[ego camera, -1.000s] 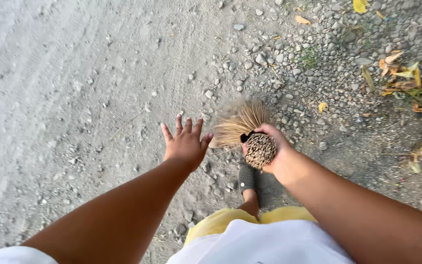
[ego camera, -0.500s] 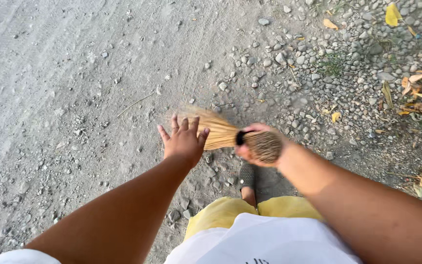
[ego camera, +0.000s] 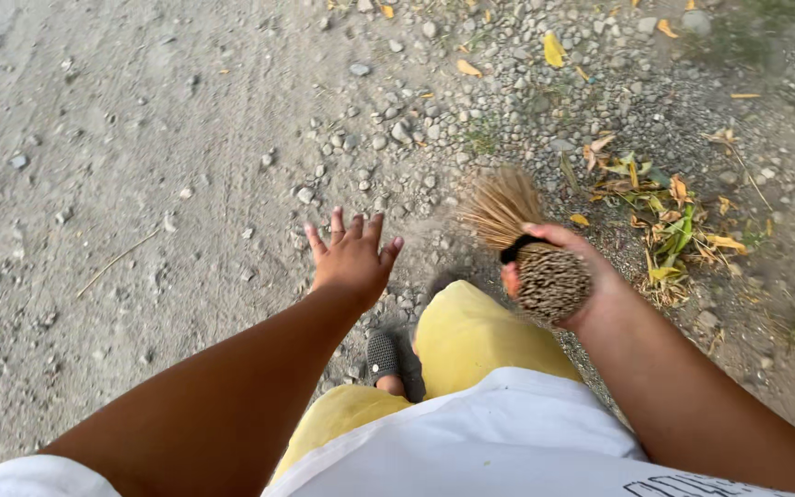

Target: The person sweeps dirt and dried leaves across a dirt and gravel ground using a hand broom. A dog approaches and the person pets it by hand before resuming sweeping.

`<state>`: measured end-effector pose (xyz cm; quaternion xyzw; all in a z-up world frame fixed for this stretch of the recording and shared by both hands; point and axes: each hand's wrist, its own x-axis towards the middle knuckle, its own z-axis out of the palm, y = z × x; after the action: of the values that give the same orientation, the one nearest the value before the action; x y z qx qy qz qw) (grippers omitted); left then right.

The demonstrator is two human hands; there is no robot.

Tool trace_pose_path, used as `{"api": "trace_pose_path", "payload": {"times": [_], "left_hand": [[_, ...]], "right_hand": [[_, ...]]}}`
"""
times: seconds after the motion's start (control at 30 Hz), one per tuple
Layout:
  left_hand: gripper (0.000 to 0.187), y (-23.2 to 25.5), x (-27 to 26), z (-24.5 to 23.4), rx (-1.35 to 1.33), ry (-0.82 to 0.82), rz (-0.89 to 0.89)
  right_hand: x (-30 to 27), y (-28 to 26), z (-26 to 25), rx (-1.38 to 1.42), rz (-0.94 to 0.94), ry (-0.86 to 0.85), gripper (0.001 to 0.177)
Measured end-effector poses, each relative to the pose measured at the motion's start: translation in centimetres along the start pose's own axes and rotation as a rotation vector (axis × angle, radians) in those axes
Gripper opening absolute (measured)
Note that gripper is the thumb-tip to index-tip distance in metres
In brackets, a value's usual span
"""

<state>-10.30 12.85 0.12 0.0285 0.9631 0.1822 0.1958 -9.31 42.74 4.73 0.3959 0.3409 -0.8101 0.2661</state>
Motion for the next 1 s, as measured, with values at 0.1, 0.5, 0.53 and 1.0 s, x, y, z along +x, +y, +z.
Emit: {"api": "trace_pose_path", "payload": {"times": [0.1,0.5,0.53,1.0], "left_hand": [[0.069,2.0,2.8,-1.0,0.038,-0.026,0.076],[0.070,4.9,19.0,-10.2,0.186,-0.083,0.091],[0.070,5.4,20.5,-11.3,0.177,-0.053,0.092],[0.070,1.7,29.7,-18.9,0.197,0.075,0.035]], "right_hand": [[2.7,-2.7,0.2,0.182,0.127,-0.078,0.046],[3.8,-21.8,-0.7,-0.015,-0.258,0.382,0.038],[3.8,-22.8,1.0,-0.117,-0.242,0.377,0.035],[22.8,-21.4,26.7,-0.151,0.197,-0.461,0.023]]}}
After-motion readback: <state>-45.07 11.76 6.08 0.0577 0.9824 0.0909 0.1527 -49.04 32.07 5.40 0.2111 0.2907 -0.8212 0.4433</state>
